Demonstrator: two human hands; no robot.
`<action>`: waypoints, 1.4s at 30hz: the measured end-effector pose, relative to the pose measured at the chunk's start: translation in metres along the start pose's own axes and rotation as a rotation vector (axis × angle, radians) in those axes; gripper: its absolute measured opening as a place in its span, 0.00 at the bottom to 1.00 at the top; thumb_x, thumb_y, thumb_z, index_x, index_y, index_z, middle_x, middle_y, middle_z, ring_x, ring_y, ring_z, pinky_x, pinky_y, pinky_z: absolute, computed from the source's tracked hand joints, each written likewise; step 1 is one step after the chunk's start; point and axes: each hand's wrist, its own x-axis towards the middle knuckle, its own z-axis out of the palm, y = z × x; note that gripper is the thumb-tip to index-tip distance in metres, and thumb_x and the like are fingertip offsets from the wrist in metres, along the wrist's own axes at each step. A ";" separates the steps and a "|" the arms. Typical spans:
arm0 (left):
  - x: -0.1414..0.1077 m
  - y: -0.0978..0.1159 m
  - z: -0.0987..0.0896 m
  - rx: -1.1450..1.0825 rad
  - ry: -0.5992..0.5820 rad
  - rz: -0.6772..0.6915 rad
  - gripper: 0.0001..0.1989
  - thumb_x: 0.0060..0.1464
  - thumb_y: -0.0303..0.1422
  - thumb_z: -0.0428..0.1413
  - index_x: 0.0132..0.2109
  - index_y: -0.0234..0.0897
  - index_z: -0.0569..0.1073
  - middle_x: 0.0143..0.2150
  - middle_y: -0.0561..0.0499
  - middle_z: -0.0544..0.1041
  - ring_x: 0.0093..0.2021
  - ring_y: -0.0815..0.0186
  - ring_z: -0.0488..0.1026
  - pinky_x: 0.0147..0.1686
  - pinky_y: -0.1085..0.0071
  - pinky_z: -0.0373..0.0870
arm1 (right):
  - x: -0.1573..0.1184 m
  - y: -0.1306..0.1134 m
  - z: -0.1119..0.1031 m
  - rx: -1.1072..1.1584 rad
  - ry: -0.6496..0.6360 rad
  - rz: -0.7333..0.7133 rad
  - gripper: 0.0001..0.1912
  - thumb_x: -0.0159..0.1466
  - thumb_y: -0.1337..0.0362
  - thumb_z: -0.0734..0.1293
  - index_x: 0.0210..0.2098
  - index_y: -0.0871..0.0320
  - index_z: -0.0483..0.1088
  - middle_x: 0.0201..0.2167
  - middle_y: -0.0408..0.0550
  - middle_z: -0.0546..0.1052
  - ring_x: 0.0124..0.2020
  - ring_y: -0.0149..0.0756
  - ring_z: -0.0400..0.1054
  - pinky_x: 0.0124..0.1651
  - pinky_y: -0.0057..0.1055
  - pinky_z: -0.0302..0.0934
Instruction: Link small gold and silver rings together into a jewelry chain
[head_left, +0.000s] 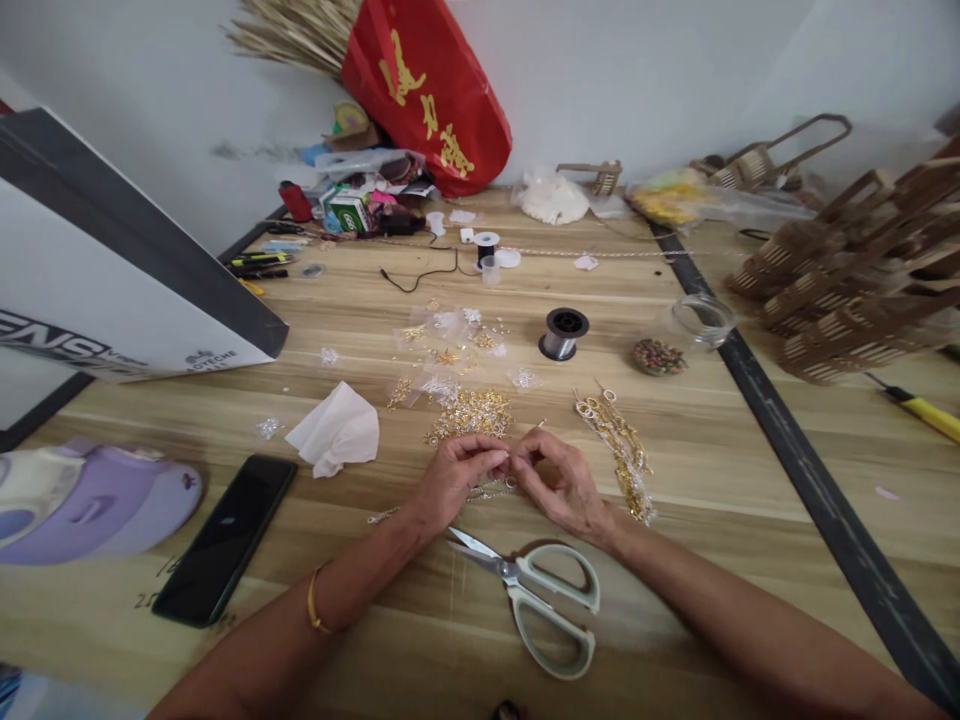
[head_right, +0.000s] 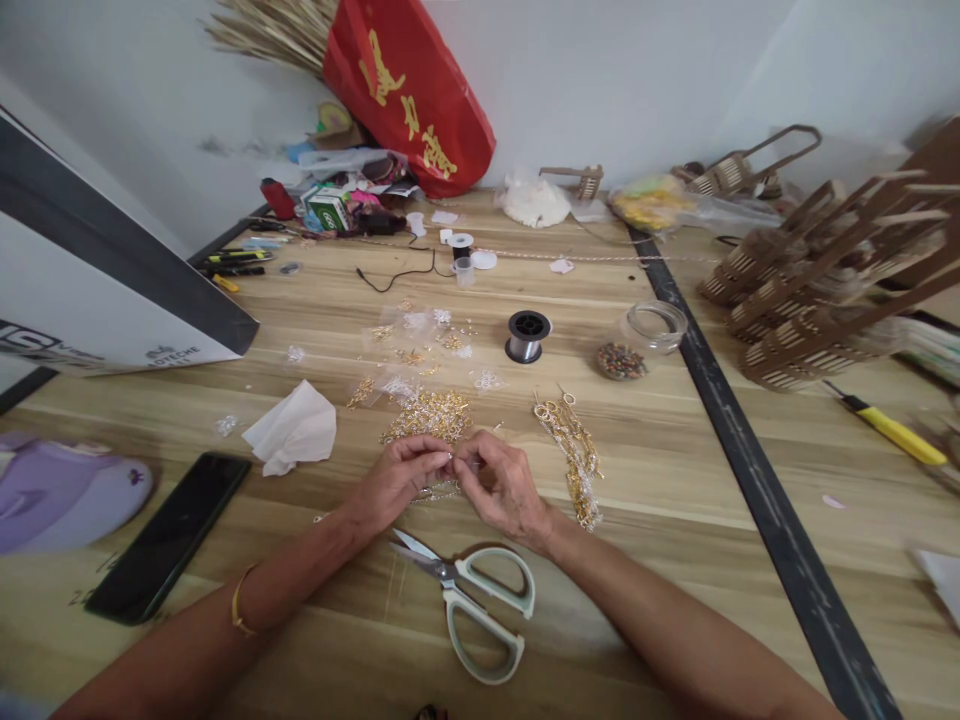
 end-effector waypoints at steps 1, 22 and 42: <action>0.000 0.000 0.000 0.011 -0.001 0.005 0.12 0.35 0.32 0.68 0.29 0.32 0.78 0.26 0.51 0.78 0.29 0.70 0.73 0.36 0.72 0.69 | 0.000 0.000 0.000 0.000 0.001 0.001 0.04 0.64 0.66 0.61 0.31 0.58 0.64 0.25 0.43 0.68 0.25 0.29 0.62 0.28 0.27 0.58; -0.003 0.002 0.000 0.201 -0.002 0.092 0.08 0.40 0.33 0.65 0.29 0.32 0.78 0.24 0.52 0.76 0.28 0.70 0.70 0.34 0.73 0.67 | 0.003 -0.003 -0.001 0.029 0.021 0.042 0.06 0.64 0.67 0.61 0.30 0.58 0.65 0.24 0.43 0.69 0.25 0.28 0.62 0.27 0.26 0.57; -0.001 0.003 -0.005 0.312 0.060 0.177 0.06 0.41 0.31 0.64 0.29 0.34 0.78 0.26 0.52 0.78 0.30 0.68 0.73 0.37 0.71 0.68 | 0.003 0.001 -0.001 0.020 0.026 0.031 0.06 0.65 0.66 0.60 0.31 0.58 0.65 0.25 0.43 0.68 0.25 0.29 0.61 0.27 0.26 0.58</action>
